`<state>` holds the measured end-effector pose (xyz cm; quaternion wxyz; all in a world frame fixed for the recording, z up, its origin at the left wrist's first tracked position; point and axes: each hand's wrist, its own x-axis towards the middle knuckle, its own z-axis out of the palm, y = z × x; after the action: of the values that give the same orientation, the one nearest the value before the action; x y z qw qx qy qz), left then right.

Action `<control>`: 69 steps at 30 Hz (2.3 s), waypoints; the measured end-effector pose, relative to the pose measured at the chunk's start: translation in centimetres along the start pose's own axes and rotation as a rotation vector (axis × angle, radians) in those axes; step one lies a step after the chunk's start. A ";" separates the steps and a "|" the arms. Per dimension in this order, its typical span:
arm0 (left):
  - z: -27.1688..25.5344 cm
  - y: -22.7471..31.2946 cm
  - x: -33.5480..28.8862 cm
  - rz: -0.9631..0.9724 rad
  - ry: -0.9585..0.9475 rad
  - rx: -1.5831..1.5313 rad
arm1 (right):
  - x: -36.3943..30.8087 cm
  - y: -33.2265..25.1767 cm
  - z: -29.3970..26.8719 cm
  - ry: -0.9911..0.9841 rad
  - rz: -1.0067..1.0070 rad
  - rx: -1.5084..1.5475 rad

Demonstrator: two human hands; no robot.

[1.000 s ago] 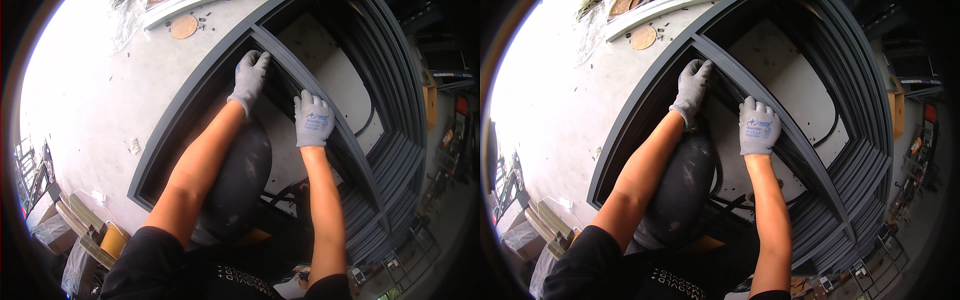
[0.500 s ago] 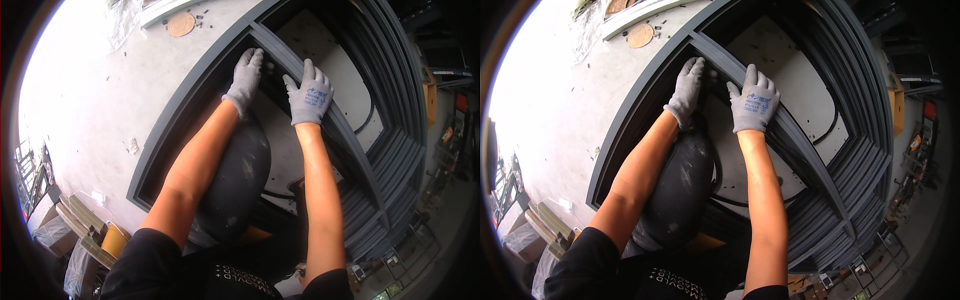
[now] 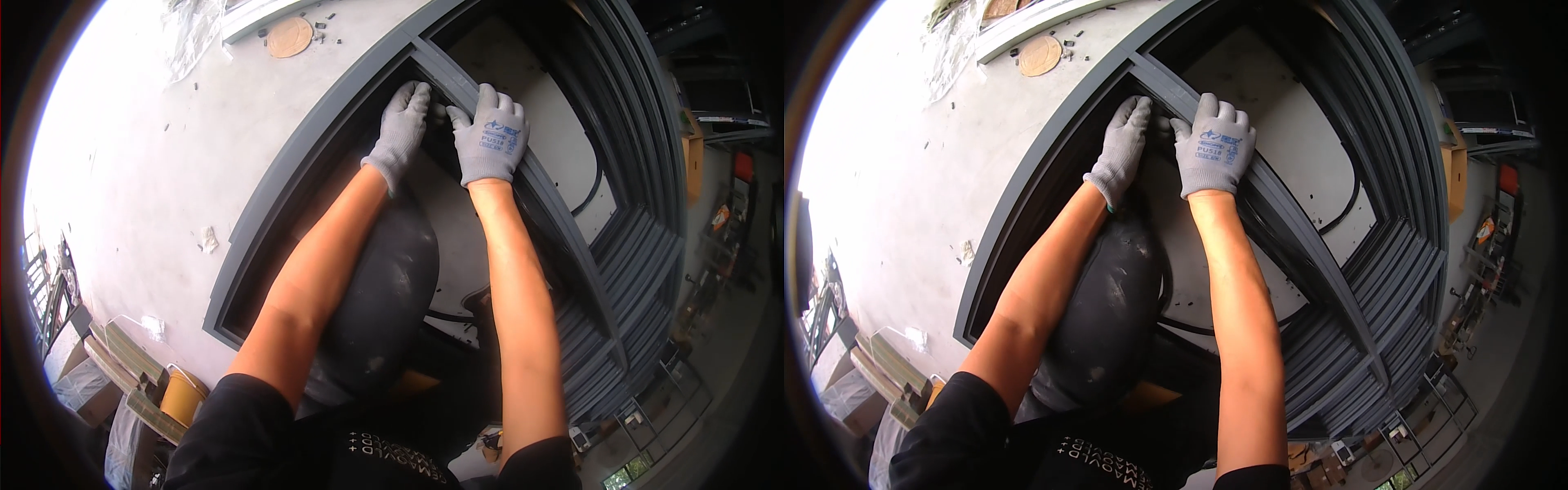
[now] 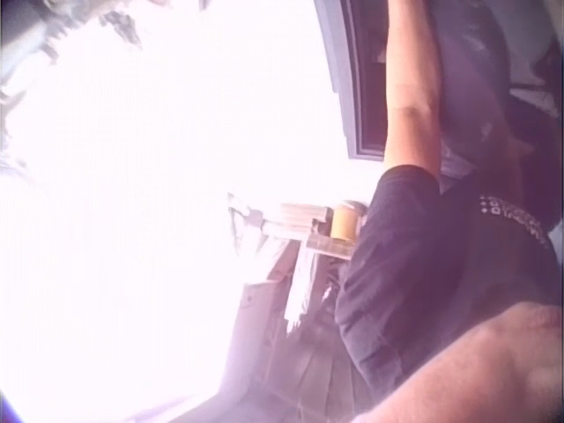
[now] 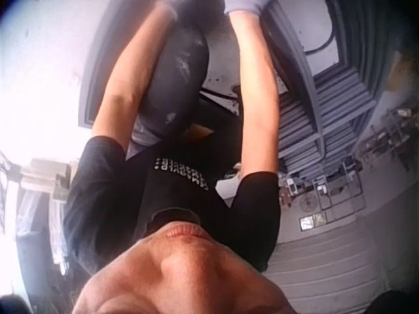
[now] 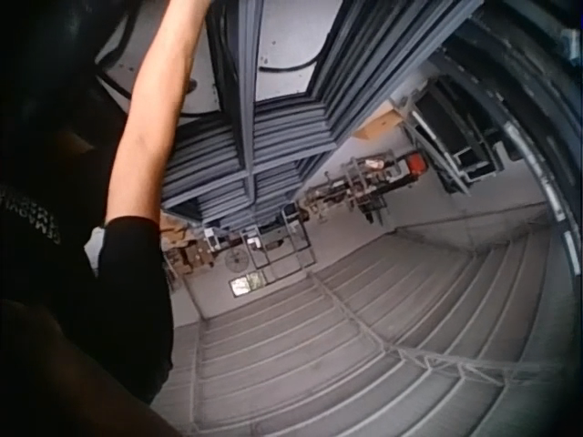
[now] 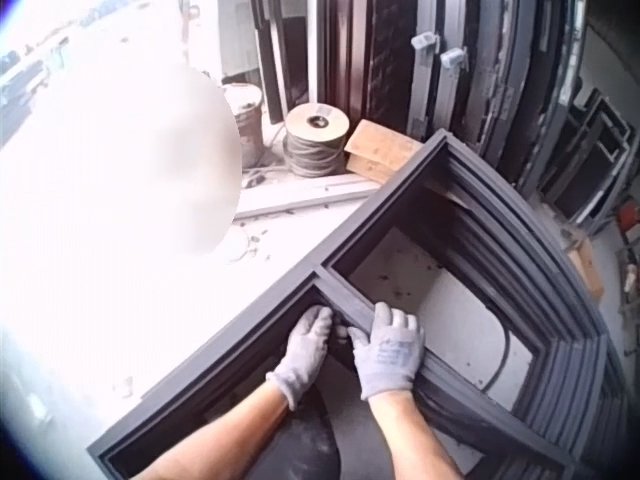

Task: Installing black rubber seals into metal door or window frames using scissors to cut the trim.

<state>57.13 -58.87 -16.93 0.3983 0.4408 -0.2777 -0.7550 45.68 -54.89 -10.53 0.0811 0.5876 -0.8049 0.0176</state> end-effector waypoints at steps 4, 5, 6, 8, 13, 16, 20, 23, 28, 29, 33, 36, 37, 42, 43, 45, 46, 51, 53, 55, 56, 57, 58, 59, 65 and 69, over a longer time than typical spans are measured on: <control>-0.2 -0.4 -0.5 -0.051 0.042 -0.080 | 0.3 -0.1 -0.1 -0.002 -0.003 -0.005; -0.2 -0.4 -0.7 -0.067 0.094 -0.056 | 0.4 -0.3 -0.1 0.021 -0.002 -0.008; -0.3 -0.4 -1.0 -0.078 0.136 -0.034 | 0.7 -0.6 0.0 -0.014 0.037 -0.022; -0.3 -0.3 -1.5 -0.050 0.147 -0.058 | 1.3 -1.5 0.1 0.117 -0.053 0.024; -0.2 0.3 -2.0 0.034 0.154 0.103 | 2.7 -3.2 0.6 0.095 -0.059 0.018; -0.2 0.2 -1.8 0.014 0.141 0.012 | 3.0 -3.6 0.6 0.115 -0.068 0.011; -0.7 0.0 -1.6 -0.056 0.150 0.058 | 4.2 -4.9 0.7 0.115 -0.098 0.026; -0.6 -0.3 -1.3 -0.062 0.186 0.076 | 4.6 -5.2 0.4 0.047 -0.075 0.013; -0.8 -0.6 -0.8 -0.024 0.196 0.040 | 5.2 -6.0 0.6 0.036 -0.114 0.017; -0.9 -0.7 -1.0 -0.105 0.201 0.036 | 5.3 -6.0 0.6 0.037 -0.131 0.008; -1.0 -0.3 -1.1 -0.092 0.153 0.072 | 6.0 -5.9 0.4 -0.086 -0.096 0.021; -0.7 1.0 -2.5 0.154 0.122 0.500 | 5.3 -5.8 -1.0 -0.102 -0.044 0.140; -0.7 1.7 -3.4 0.109 0.124 0.737 | 3.9 -5.8 -1.6 0.038 -0.037 0.212; -1.3 6.2 -5.2 0.824 -0.065 1.242 | -9.5 -2.8 -4.9 -0.130 0.361 1.017; -1.2 6.9 -4.7 0.904 -0.038 1.350 | -11.8 -1.6 -4.8 -0.260 0.623 1.214; -0.5 7.9 -3.5 1.074 -0.043 1.508 | -14.6 1.9 -4.4 -0.242 1.033 1.510; -0.1 8.3 -2.8 1.146 -0.075 1.573 | -15.4 3.9 -4.2 -0.249 1.220 1.546; 3.5 7.6 0.6 1.286 -0.387 2.047 | -15.0 10.3 -2.6 -0.173 1.524 1.859; 4.3 6.9 1.2 1.353 -0.506 2.026 | -14.5 11.3 -1.8 -0.168 1.560 1.890; 4.5 6.3 1.4 1.339 -0.589 1.959 | -14.3 11.7 -1.0 -0.171 1.565 1.875; 4.6 6.1 1.5 1.321 -0.596 1.951 | -14.3 11.7 -0.7 -0.152 1.539 1.891; 4.7 5.7 1.4 1.329 -0.603 1.924 | -14.4 11.8 -0.5 -0.134 1.515 1.903; 4.7 5.4 1.3 1.337 -0.606 1.896 | -14.4 11.8 -0.3 -0.107 1.493 1.902; 4.9 4.9 1.2 1.377 -0.625 1.900 | -14.6 11.7 -0.3 -0.081 1.484 1.916; 5.5 4.0 0.7 1.494 -0.616 1.803 | -14.3 10.6 -0.3 0.091 1.462 1.950; 5.5 3.8 0.8 1.495 -0.606 1.788 | -13.6 10.5 -0.1 0.159 1.457 1.947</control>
<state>53.36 -61.20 -11.88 0.2096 0.0958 -0.9719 0.0488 39.81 -38.80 -11.84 -0.3731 -0.1893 -0.5893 0.6912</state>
